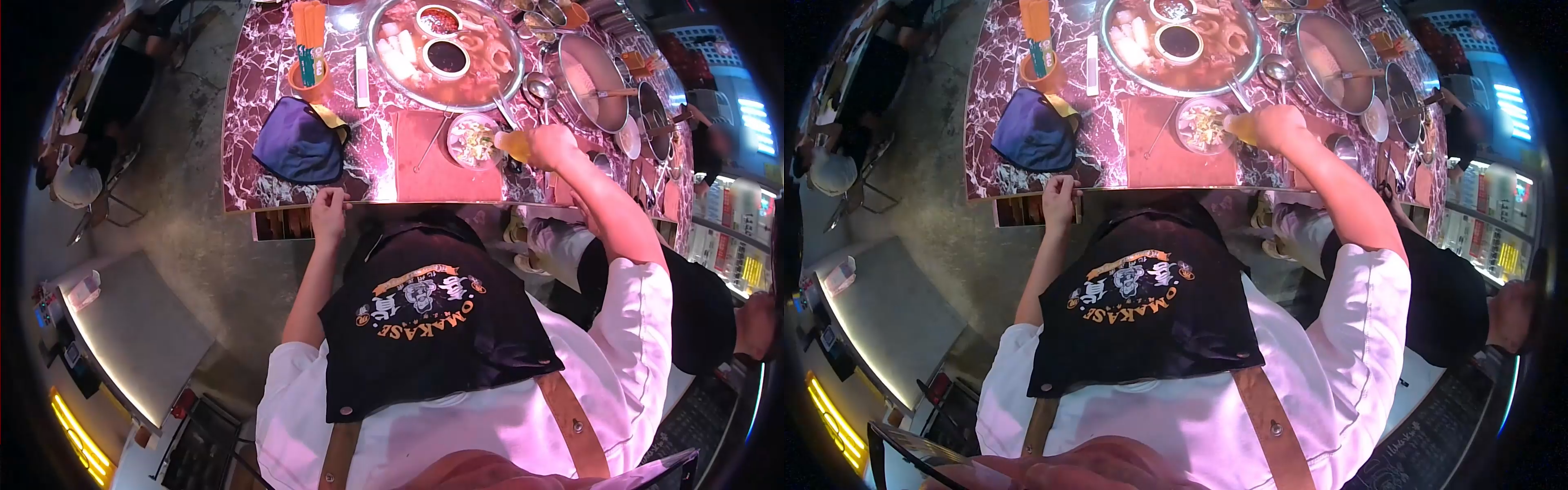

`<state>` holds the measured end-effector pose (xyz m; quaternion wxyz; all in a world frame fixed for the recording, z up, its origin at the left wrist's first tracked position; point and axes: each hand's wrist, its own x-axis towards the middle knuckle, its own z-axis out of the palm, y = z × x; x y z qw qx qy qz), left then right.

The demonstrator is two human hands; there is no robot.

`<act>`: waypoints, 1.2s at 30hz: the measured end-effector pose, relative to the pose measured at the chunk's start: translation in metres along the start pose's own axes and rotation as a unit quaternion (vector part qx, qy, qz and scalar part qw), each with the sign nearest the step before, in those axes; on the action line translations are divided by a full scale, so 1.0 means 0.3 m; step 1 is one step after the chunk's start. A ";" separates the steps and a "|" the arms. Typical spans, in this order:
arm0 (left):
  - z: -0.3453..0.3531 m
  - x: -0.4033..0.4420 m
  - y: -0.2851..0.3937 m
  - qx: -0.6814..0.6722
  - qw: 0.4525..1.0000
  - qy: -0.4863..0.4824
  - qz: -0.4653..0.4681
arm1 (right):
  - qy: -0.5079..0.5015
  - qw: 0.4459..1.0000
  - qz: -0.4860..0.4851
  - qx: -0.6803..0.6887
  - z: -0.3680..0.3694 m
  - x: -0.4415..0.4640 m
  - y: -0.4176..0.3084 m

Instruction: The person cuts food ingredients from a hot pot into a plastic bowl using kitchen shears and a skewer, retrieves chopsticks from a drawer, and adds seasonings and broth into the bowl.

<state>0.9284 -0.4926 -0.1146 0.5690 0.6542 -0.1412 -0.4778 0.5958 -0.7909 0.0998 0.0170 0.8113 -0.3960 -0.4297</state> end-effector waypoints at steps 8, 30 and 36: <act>0.084 -0.079 -0.027 0.015 0.999 0.031 -0.033 | 0.084 0.969 0.060 0.224 0.088 -0.231 0.171; 0.820 0.008 0.081 0.107 0.992 -0.057 -0.018 | 0.435 0.529 0.024 0.728 0.300 0.778 0.278; 0.793 0.064 0.068 0.262 0.956 -0.078 0.106 | 0.301 0.563 0.003 0.770 -0.061 1.308 0.045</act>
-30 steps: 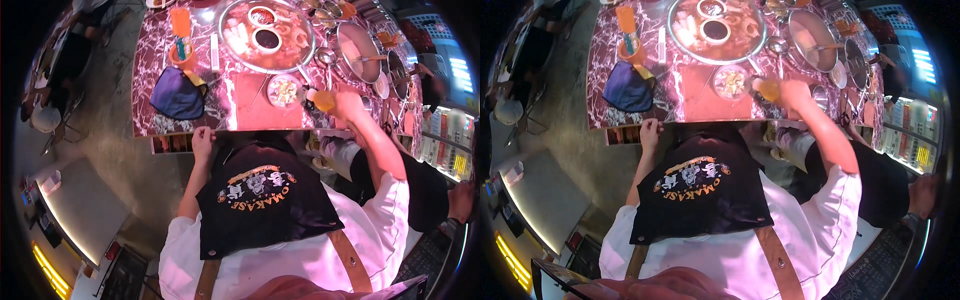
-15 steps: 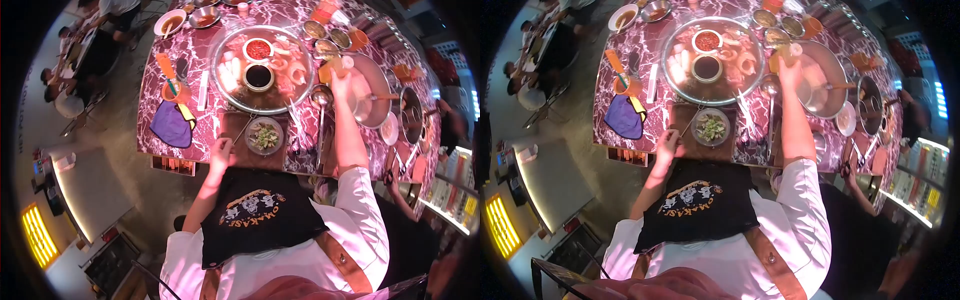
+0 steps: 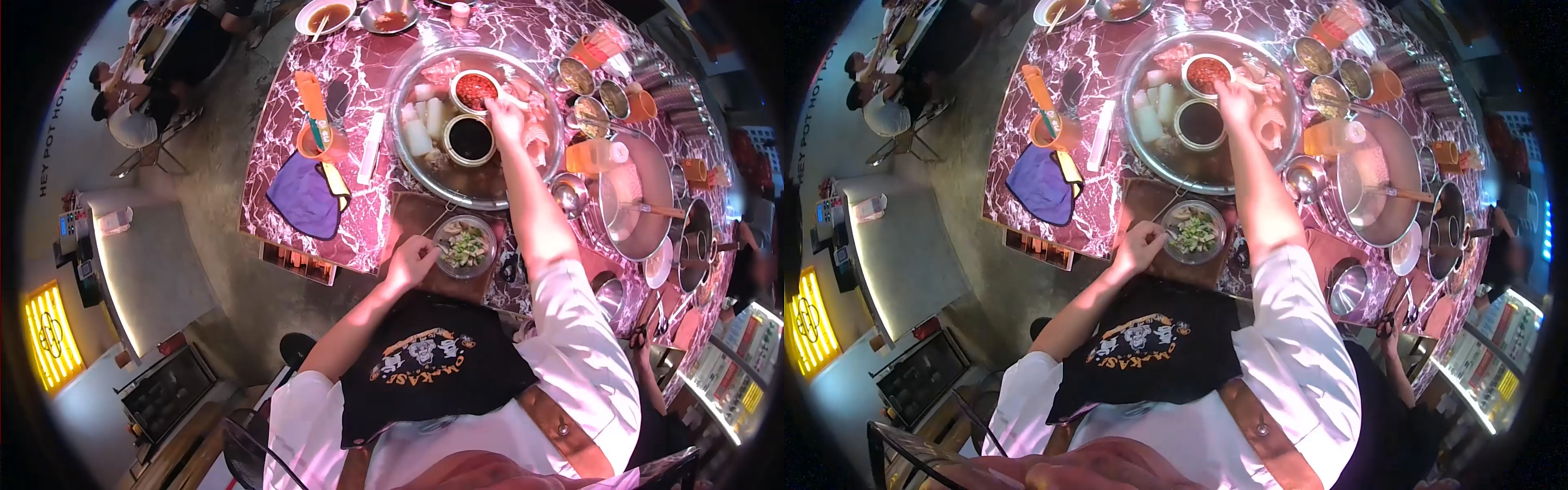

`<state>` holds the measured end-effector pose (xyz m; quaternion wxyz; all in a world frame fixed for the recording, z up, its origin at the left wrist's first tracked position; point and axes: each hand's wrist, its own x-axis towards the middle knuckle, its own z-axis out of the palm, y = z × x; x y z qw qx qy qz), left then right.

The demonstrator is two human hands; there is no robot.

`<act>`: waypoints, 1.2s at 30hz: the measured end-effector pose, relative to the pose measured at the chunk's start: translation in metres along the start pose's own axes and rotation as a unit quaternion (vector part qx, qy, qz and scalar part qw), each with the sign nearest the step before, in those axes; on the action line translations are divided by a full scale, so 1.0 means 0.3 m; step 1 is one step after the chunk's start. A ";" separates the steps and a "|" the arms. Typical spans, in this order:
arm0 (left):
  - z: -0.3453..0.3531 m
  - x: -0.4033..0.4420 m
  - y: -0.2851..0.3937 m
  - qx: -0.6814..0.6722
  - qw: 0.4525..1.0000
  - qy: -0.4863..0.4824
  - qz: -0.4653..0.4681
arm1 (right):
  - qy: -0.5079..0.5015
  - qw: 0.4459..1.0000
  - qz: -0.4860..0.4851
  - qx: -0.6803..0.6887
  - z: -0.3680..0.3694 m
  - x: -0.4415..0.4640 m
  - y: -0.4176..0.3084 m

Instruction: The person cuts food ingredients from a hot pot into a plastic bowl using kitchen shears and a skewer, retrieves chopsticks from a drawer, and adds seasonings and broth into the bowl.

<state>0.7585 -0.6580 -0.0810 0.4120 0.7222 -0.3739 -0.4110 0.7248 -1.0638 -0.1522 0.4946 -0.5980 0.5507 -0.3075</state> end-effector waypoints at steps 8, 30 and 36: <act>-0.007 0.057 0.005 -0.153 0.981 -0.056 -0.109 | -0.108 0.910 -0.153 -0.370 -0.009 0.084 -0.345; -0.227 0.602 0.241 -0.253 0.945 0.181 -0.104 | -0.089 0.981 0.032 0.169 -0.189 0.014 -0.237; -0.219 0.679 0.229 -0.172 0.963 0.187 -0.090 | -0.058 0.983 0.002 0.175 -0.262 -0.017 -0.362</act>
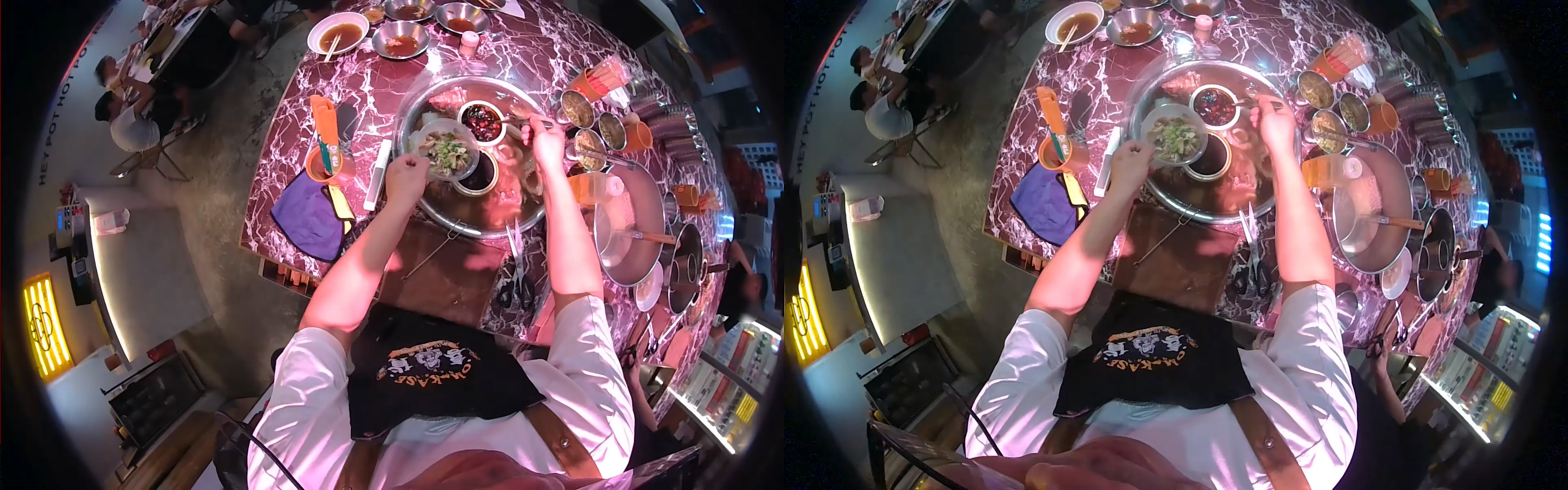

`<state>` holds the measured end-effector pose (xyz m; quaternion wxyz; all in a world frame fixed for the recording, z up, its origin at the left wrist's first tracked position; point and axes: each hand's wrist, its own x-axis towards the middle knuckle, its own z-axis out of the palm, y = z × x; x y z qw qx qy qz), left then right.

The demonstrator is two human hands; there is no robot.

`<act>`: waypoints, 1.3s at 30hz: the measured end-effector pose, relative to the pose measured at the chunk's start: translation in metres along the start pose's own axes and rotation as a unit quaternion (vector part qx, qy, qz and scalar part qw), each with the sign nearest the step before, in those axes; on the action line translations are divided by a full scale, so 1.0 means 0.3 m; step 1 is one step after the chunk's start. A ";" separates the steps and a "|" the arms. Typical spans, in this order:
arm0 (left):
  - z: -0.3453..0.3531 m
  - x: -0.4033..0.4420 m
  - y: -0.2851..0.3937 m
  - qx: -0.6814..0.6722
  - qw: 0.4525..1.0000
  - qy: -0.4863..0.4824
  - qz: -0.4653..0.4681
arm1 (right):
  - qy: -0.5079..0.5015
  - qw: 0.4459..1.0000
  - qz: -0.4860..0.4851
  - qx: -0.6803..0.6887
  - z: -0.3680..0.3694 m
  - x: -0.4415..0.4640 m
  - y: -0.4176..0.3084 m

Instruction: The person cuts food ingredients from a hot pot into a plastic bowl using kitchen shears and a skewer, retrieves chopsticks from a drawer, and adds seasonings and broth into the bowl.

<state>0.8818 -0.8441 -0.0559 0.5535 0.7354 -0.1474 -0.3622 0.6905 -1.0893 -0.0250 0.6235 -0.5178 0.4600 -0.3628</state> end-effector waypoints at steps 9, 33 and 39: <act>0.117 0.046 0.076 -0.077 0.996 -0.011 -0.051 | -0.063 0.995 -0.065 -0.032 -0.025 -0.153 -0.169; 0.031 -0.004 -0.046 -0.185 0.981 -0.045 -0.043 | -0.005 0.937 -0.166 -0.309 0.035 -0.018 0.218; 0.020 -0.027 -0.034 -0.157 0.986 -0.017 -0.062 | -0.002 1.000 0.008 0.022 0.031 -0.012 0.211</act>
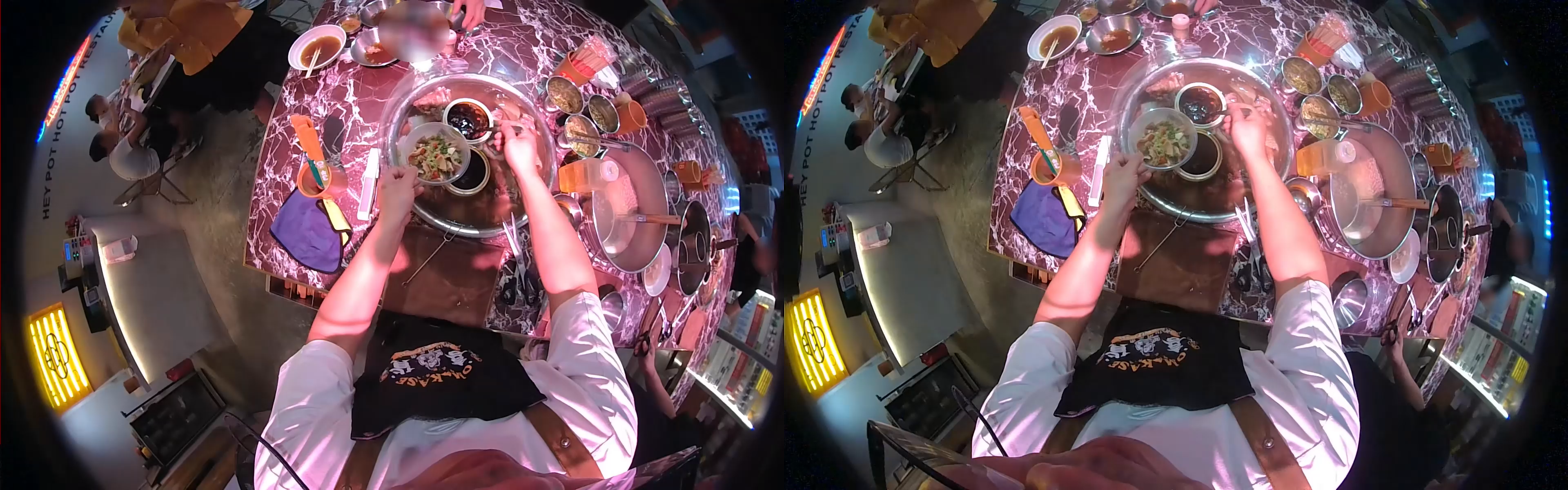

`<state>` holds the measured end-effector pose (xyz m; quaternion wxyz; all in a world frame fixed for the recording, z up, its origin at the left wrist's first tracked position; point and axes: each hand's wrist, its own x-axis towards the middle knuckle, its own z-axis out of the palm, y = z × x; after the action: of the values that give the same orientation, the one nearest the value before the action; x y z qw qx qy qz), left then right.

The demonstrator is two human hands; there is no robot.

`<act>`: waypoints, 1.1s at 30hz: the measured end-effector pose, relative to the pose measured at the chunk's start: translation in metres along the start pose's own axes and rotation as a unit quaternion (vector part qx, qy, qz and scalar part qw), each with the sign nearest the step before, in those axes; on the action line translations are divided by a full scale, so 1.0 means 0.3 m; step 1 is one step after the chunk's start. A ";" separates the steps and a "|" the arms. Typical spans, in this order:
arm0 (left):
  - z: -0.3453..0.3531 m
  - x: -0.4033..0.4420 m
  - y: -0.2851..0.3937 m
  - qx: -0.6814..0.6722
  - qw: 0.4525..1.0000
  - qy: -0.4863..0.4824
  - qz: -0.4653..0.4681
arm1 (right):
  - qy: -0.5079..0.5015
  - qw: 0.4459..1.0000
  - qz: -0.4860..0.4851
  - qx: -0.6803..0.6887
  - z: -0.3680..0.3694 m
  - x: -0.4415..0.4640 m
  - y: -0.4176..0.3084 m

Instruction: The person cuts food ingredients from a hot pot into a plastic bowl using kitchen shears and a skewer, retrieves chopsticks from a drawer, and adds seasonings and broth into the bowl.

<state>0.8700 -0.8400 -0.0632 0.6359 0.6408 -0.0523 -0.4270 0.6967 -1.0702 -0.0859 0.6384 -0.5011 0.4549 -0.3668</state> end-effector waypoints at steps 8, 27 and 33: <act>0.048 0.041 0.007 0.014 1.000 -0.012 0.004 | 0.002 0.998 -0.060 -0.003 -0.040 -0.071 -0.250; 0.141 0.046 0.019 -0.049 0.998 -0.027 -0.034 | -0.113 0.935 -0.233 -0.245 -0.057 -0.341 -0.401; 0.119 0.055 0.030 -0.026 0.998 -0.034 -0.048 | -0.134 0.835 -0.386 -0.368 -0.025 -0.364 -0.460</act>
<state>0.8628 -0.8790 -0.0572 0.6287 0.6112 -0.0317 -0.4798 0.6533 -1.0032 0.0711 0.2686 -0.8781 0.2358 -0.3182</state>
